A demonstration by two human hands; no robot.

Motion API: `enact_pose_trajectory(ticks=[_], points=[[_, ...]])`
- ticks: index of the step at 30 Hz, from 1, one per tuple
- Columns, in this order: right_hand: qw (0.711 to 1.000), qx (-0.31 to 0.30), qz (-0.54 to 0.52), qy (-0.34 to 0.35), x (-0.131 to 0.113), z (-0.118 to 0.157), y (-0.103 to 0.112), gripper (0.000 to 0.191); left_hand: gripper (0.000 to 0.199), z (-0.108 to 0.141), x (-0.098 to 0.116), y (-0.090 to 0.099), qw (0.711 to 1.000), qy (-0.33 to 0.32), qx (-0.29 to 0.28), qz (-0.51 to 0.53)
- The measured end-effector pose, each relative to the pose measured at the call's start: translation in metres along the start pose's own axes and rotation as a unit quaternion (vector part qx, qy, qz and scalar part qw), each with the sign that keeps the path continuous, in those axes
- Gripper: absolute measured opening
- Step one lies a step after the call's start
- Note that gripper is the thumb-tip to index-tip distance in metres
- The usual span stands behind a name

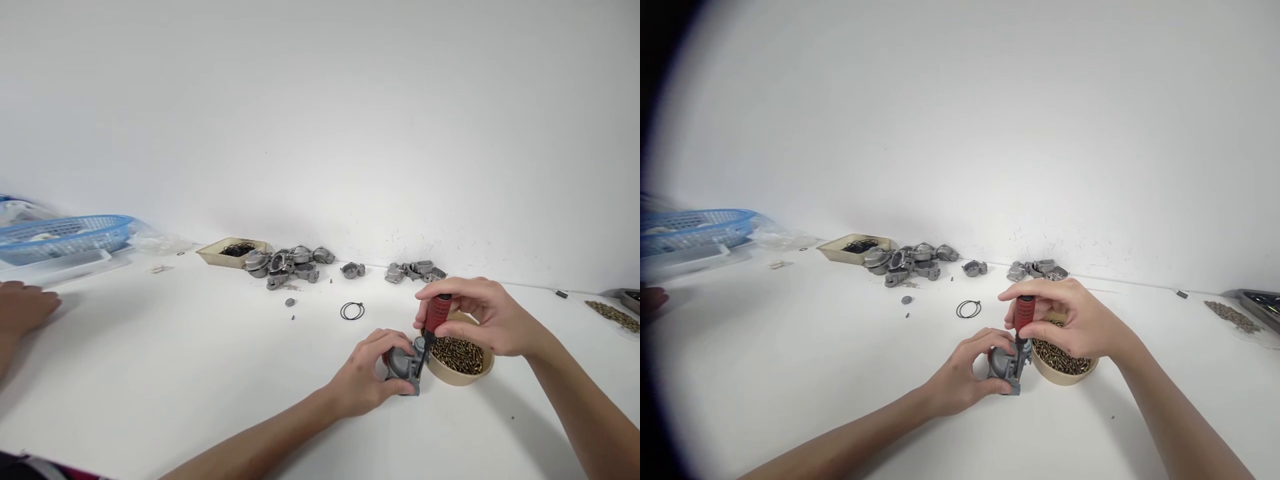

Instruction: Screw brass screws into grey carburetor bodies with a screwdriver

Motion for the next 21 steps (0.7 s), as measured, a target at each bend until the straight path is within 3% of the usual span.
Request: enact_pose_trajectory(ticks=[4, 6, 10, 12, 15, 18, 21], points=[[0.99, 0.076, 0.116, 0.028, 0.001, -0.002, 0.006, 0.04, 0.039, 0.001, 0.0, 0.0, 1.0, 0.005, 0.0, -0.016], [0.986, 0.079, 0.14, 0.043, -0.002, -0.003, 0.005, 0.039, 0.039, 0.001, 0.0, 0.0, 1.0, 0.008, 0.0, -0.018], [0.999, 0.001, 0.01, 0.032, -0.005, -0.004, 0.001, 0.035, 0.037, 0.001, 0.002, 0.001, 1.0, -0.005, -0.004, -0.011], [0.998, -0.007, -0.054, 0.02, -0.003, -0.004, 0.002, 0.027, 0.037, 0.001, 0.002, 0.001, 1.0, -0.006, -0.003, -0.009], [0.998, 0.058, -0.034, 0.007, 0.003, -0.005, 0.009, 0.019, 0.038, 0.001, 0.001, 0.001, 1.0, 0.005, 0.008, -0.018], [0.989, 0.141, 0.035, -0.018, 0.005, -0.005, 0.012, 0.025, 0.038, 0.002, 0.001, 0.001, 0.999, 0.015, 0.026, -0.026], [0.981, 0.172, 0.073, -0.048, 0.003, -0.005, 0.008, 0.026, 0.038, 0.003, 0.002, 0.0, 0.998, 0.017, 0.038, -0.036]])
Point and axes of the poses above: each hand's wrist, its own z-axis away from the middle knuckle, its own y-axis out of the back of the hand, x = y × z, the point moved 6 cm from there along -z, towards the middle knuckle, and after that the axes turned 5 degrees about x, right-handed, at the moved point
